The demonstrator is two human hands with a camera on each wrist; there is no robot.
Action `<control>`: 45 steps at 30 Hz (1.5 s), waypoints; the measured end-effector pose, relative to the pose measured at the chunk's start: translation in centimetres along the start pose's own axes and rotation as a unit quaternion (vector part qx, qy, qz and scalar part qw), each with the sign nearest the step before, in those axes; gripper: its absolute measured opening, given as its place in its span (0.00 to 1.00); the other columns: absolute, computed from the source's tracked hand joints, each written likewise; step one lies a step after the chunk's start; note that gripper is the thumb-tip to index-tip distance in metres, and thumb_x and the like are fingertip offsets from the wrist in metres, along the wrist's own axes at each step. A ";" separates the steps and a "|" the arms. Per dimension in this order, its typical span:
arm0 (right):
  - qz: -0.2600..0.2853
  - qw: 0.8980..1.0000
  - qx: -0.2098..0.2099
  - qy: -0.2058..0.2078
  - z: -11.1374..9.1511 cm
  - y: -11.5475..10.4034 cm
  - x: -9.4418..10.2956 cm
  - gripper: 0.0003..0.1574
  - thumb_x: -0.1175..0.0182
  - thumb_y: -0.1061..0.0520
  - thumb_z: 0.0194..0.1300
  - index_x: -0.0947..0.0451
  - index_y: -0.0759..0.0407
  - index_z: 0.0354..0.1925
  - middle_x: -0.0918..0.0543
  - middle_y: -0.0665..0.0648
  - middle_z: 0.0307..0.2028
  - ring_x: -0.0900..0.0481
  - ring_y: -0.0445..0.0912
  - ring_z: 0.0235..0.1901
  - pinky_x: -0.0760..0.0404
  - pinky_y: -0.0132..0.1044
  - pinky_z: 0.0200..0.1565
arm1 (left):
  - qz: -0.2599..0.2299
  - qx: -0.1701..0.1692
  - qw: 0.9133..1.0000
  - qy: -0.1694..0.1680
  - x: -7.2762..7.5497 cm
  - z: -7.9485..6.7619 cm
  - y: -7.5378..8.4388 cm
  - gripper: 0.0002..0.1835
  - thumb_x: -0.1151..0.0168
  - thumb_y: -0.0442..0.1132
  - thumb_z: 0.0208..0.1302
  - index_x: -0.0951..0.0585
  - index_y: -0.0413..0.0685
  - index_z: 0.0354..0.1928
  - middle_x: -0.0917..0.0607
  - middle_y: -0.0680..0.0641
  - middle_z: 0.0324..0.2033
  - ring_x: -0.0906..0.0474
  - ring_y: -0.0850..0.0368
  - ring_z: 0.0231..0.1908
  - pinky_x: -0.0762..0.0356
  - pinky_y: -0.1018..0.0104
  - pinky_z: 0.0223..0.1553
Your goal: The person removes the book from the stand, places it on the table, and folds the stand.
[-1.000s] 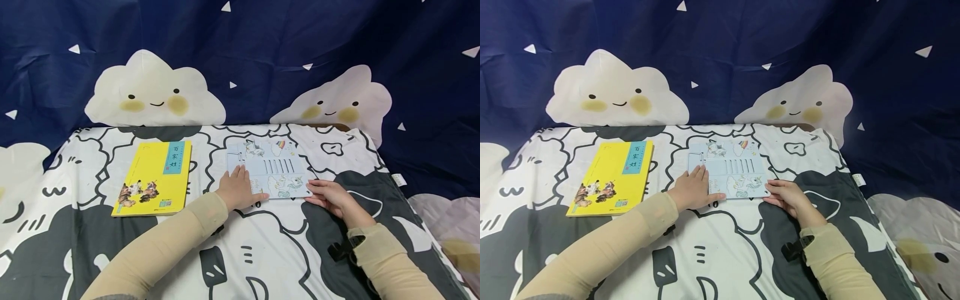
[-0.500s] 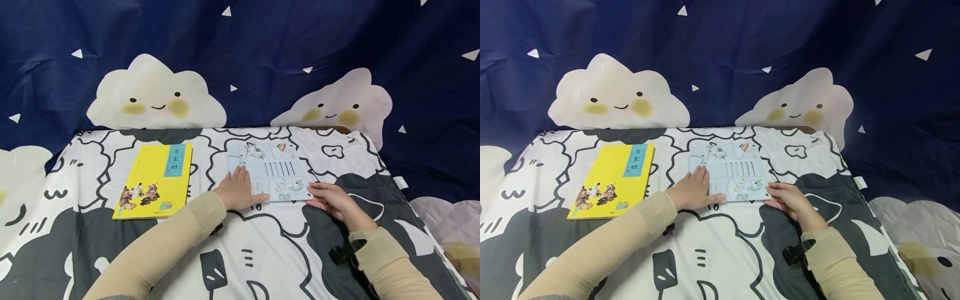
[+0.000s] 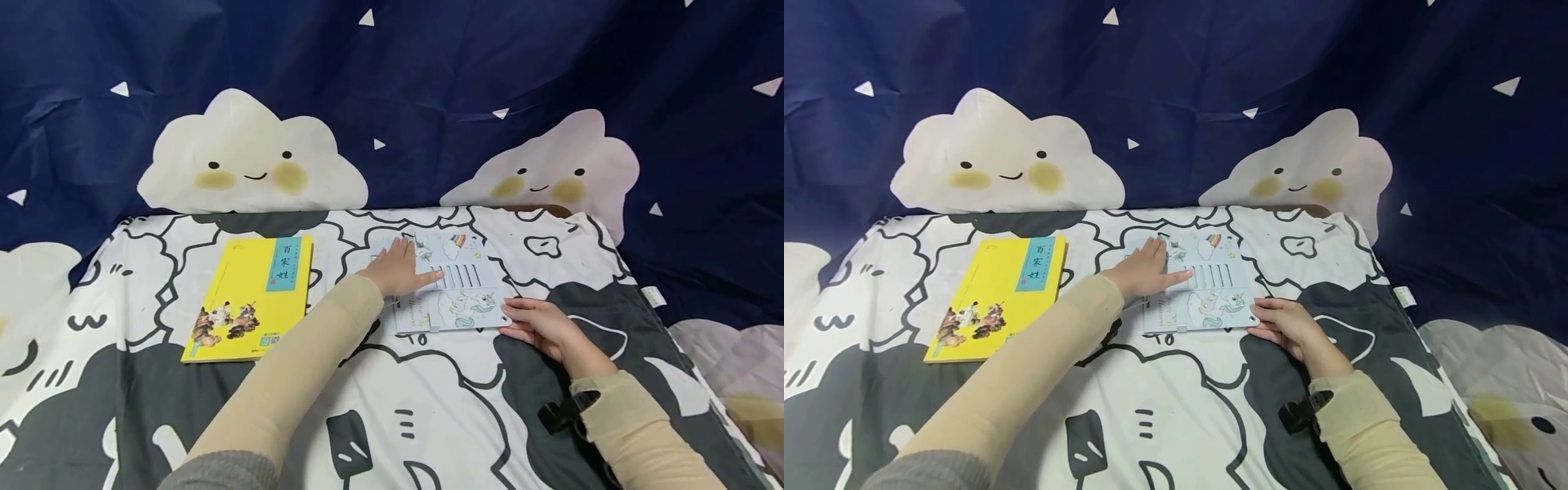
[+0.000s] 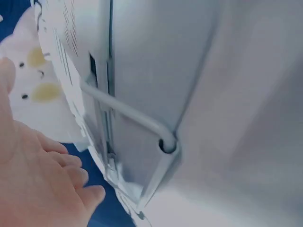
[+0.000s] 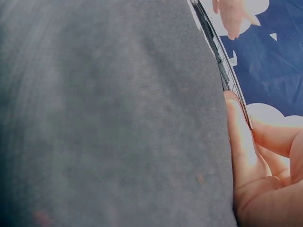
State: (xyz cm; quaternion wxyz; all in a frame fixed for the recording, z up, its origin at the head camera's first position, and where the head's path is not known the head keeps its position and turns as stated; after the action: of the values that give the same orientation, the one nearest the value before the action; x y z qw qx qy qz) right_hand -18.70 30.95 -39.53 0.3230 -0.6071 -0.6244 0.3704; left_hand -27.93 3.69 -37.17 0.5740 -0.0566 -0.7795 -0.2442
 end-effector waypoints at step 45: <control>0.014 1.000 -0.006 -0.016 0.8 -0.5 -0.3 0.44 0.46 0.62 0.74 0.57 0.68 0.77 0.15 0.48 0.33 0.12 0.39 0.33 0.14 0.32 0.44 | -0.017 -0.001 1.000 0.007 0.9 1.2 -0.8 0.50 0.66 0.75 0.69 0.53 0.45 0.79 0.56 0.47 0.80 0.65 0.44 0.79 0.62 0.40 0.76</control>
State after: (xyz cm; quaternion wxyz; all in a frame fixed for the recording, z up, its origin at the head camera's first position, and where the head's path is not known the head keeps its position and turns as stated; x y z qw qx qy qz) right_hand -19.62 30.56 -39.52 0.3041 -0.6117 -0.6236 0.3802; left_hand -29.54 3.34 -36.89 0.5754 -0.0424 -0.7759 -0.2553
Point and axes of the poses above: each hand's wrist, its own z-axis towards the middle knuckle, its own x-axis out of the back of the hand, y = z × x, the point moved 1 cm from there along z, towards the middle knuckle
